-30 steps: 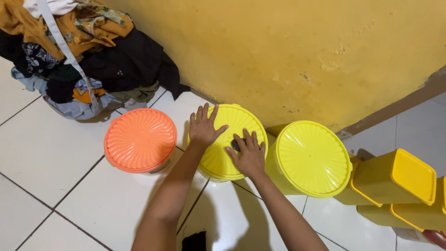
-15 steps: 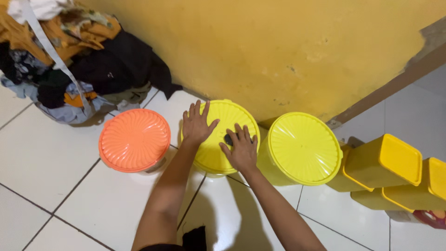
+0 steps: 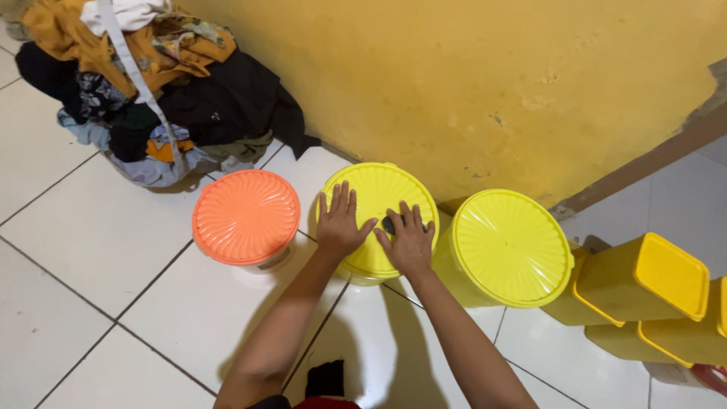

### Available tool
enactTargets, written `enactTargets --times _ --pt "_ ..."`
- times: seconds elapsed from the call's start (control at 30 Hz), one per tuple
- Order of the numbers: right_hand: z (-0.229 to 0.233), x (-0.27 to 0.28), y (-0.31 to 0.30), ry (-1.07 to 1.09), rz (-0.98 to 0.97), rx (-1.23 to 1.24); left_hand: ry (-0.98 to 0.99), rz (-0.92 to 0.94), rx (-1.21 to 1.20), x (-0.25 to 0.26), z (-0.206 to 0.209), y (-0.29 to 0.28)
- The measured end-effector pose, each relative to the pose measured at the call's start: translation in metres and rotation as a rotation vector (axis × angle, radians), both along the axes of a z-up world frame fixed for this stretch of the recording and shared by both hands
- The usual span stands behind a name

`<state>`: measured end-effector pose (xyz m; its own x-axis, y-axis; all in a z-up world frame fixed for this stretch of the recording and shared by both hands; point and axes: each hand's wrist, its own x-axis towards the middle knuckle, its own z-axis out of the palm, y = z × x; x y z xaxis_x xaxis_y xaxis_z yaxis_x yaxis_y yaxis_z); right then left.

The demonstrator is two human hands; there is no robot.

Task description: The person scrubs the lids and interiors of several yellow plastic buckets using a dark scrubbing tool. They remove lids, scrub the tops and insides, and replace the lids on the buckets.

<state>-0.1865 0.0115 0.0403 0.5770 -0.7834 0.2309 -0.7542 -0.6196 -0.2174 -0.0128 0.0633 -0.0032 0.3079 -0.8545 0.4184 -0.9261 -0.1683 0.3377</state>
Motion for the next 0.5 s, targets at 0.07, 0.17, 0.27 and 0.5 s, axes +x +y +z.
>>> enactTargets --times 0.07,0.17,0.27,0.5 --pt "0.000 0.001 -0.002 0.025 0.011 -0.009 0.001 -0.010 -0.020 0.000 -0.002 0.001" --pt "-0.004 -0.003 0.000 0.033 0.015 -0.001 -0.014 -0.003 -0.050 -0.004 -0.012 0.006" --pt "0.002 -0.001 0.002 0.017 0.016 -0.019 -0.017 -0.009 0.028 -0.003 -0.007 0.004" --pt "0.009 -0.003 -0.008 0.082 0.031 0.041 -0.021 0.020 0.185 -0.003 0.001 0.001"
